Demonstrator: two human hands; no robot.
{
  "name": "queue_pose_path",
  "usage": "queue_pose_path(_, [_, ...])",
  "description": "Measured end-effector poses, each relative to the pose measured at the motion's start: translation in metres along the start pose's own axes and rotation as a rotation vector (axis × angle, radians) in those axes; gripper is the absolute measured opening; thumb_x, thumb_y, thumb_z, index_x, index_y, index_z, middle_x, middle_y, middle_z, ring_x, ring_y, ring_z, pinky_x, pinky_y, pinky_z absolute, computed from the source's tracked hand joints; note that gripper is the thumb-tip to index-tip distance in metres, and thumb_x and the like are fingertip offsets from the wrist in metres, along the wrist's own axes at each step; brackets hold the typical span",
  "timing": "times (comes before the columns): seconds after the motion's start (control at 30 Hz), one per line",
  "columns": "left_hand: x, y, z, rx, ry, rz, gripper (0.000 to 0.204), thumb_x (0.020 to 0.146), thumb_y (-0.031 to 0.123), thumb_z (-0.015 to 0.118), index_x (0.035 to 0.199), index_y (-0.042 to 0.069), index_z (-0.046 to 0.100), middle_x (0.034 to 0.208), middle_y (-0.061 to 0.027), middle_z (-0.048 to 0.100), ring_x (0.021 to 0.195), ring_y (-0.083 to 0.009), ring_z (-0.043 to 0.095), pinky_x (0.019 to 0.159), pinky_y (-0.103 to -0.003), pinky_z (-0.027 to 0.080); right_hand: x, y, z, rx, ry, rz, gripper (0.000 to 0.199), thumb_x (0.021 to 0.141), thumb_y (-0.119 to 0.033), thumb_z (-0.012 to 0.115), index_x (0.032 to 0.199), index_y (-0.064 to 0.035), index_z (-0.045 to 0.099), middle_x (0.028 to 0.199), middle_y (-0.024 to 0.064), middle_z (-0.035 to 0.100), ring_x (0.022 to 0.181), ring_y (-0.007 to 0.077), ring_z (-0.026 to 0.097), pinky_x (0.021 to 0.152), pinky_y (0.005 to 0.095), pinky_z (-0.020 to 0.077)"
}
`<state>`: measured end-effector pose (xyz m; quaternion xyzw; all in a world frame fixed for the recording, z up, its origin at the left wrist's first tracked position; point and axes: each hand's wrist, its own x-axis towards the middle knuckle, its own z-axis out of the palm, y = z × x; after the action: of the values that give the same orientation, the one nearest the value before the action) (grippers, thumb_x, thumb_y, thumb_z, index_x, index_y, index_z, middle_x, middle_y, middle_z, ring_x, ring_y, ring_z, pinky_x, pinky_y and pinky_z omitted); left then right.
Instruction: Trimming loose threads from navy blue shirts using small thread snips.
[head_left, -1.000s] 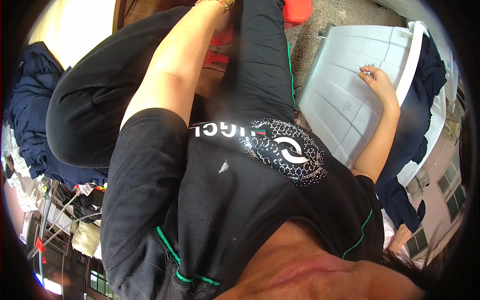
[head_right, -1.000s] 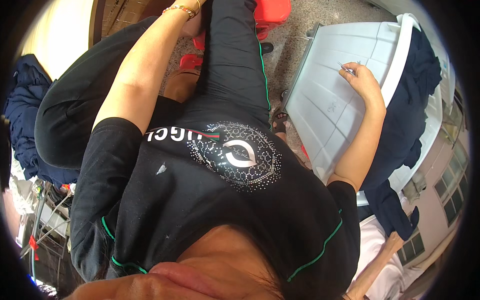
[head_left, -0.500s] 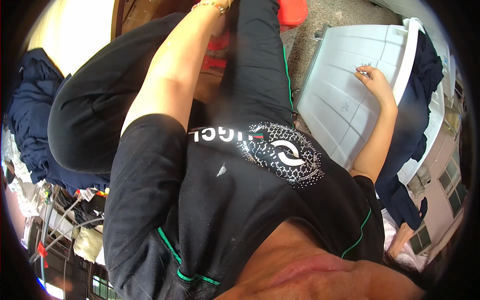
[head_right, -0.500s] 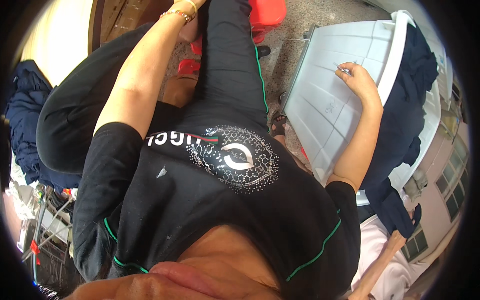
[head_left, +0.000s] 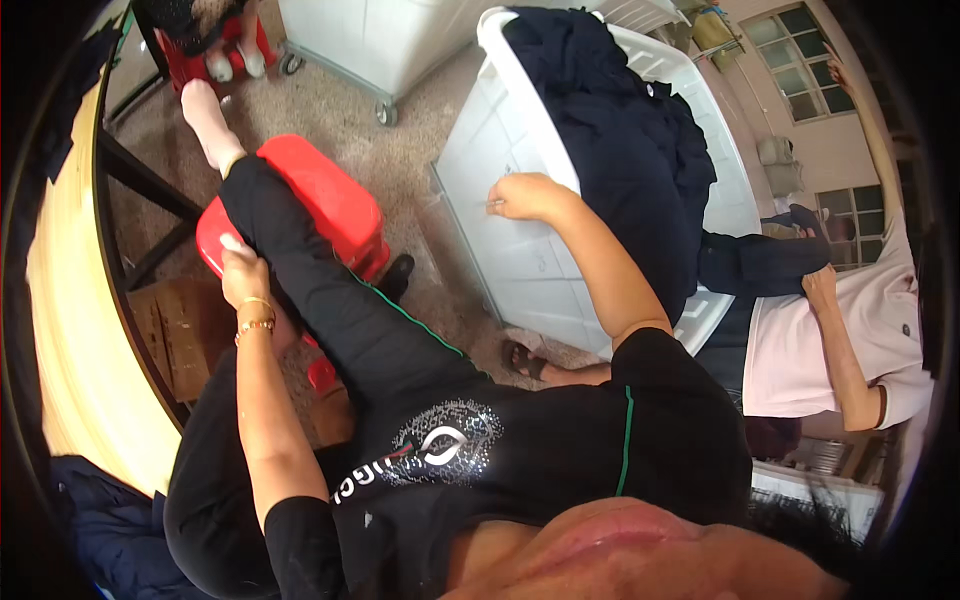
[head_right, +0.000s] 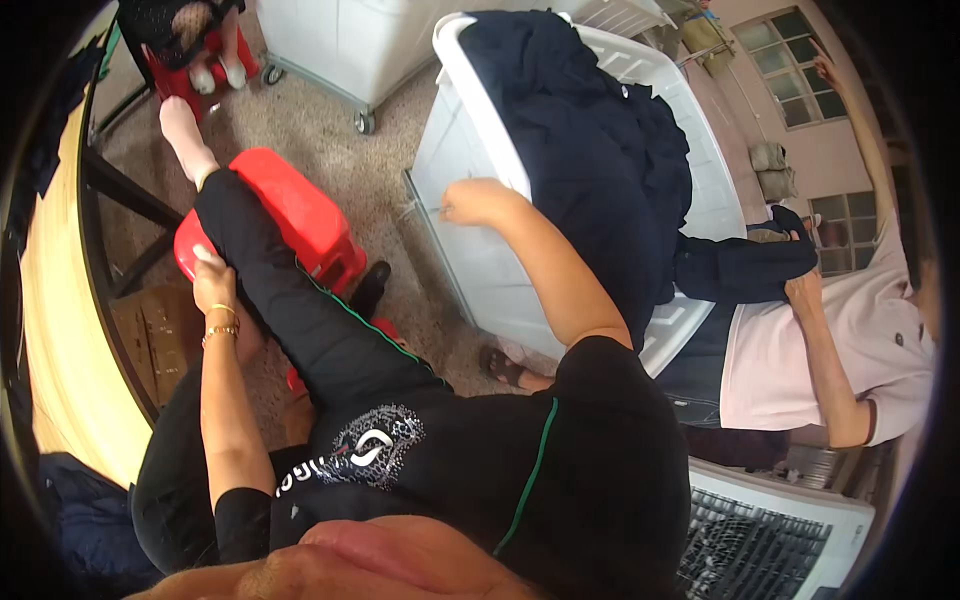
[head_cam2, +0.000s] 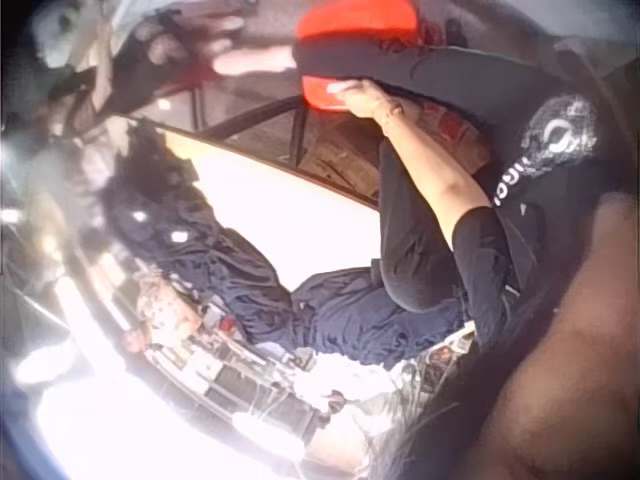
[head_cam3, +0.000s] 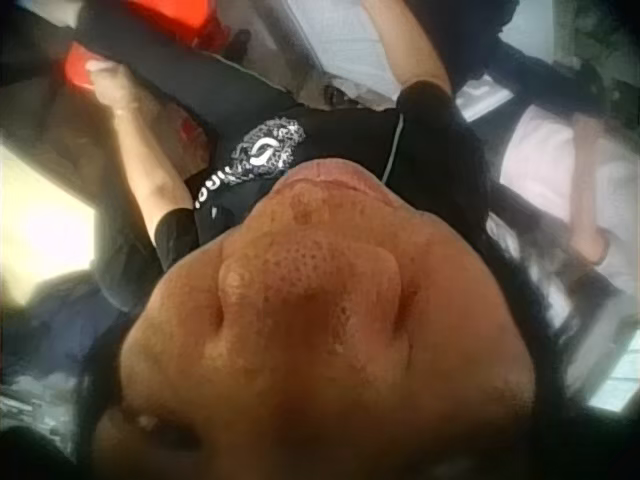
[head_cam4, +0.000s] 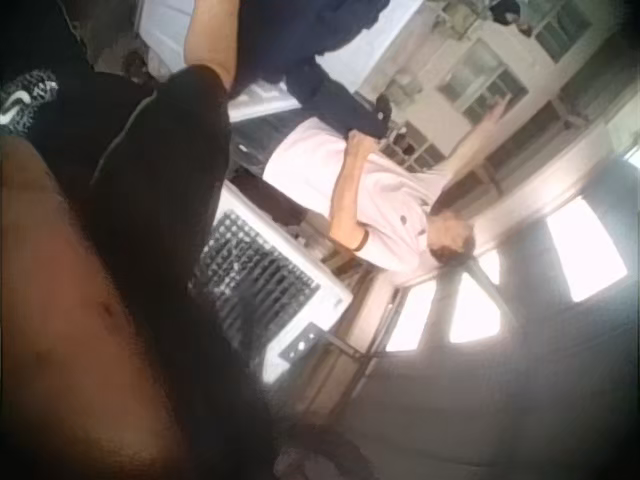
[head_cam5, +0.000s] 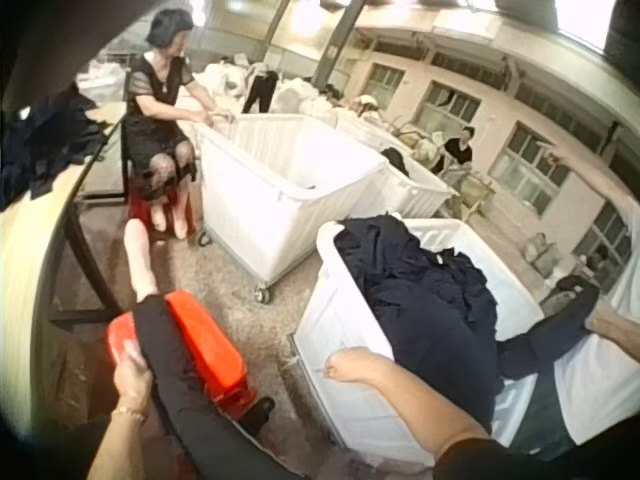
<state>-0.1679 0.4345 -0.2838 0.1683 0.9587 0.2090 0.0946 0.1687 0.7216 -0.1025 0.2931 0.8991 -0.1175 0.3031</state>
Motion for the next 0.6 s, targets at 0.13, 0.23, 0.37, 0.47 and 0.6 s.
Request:
queue_pose_path(0.13, [-0.001,0.0,0.001,-0.05,-0.002,0.061,0.039,0.076,0.014,0.071,0.109,0.002,0.055,0.096,-0.0252,0.07,0.092,-0.0441,0.068,0.085,-0.05,0.054,-0.001,0.0,-0.002,0.004,0.022,0.022,0.036,0.091,-0.037,0.065,0.112,-0.0099,0.073,0.104,0.0169,0.073,0.099,0.0361,0.068,0.087,0.044,0.0525])
queue_pose_path(0.23, [-0.001,0.006,-0.002,-0.037,-0.031,0.091,0.038,0.074,0.012,0.072,0.107,0.003,0.057,0.098,-0.0248,0.071,0.093,-0.0426,0.069,0.085,-0.05,0.054,0.003,0.008,0.003,-0.015,0.025,0.006,0.036,0.09,-0.038,0.065,0.11,-0.0096,0.074,0.103,0.0168,0.073,0.099,0.0353,0.069,0.086,0.0449,0.053])
queue_pose_path(0.37, [0.0,0.003,-0.003,-0.024,-0.04,0.1,0.035,0.072,0.008,0.07,0.105,0.003,0.058,0.098,-0.0243,0.071,0.094,-0.0414,0.07,0.086,-0.05,0.054,0.003,0.006,0.005,-0.029,0.039,-0.017,0.035,0.09,-0.038,0.065,0.109,-0.0102,0.074,0.102,0.0161,0.074,0.097,0.0344,0.069,0.085,0.0455,0.053])
queue_pose_path(0.47, [-0.001,0.0,-0.001,-0.01,-0.027,0.106,0.037,0.071,0.008,0.071,0.105,0.004,0.058,0.098,-0.023,0.071,0.094,-0.0404,0.07,0.085,-0.049,0.055,0.006,0.006,0.009,-0.021,0.026,-0.006,0.034,0.09,-0.038,0.065,0.108,-0.0107,0.074,0.1,0.0158,0.074,0.097,0.0346,0.069,0.084,0.0459,0.053])
queue_pose_path(0.6, [-0.002,0.0,-0.001,0.031,-0.049,0.095,0.045,0.072,0.011,0.074,0.112,0.004,0.054,0.099,-0.0221,0.071,0.094,-0.0394,0.07,0.084,-0.048,0.055,0.01,0.006,0.01,-0.027,0.02,0.011,0.033,0.089,-0.037,0.066,0.106,-0.0103,0.075,0.099,0.0159,0.074,0.097,0.0346,0.069,0.084,0.0464,0.053])
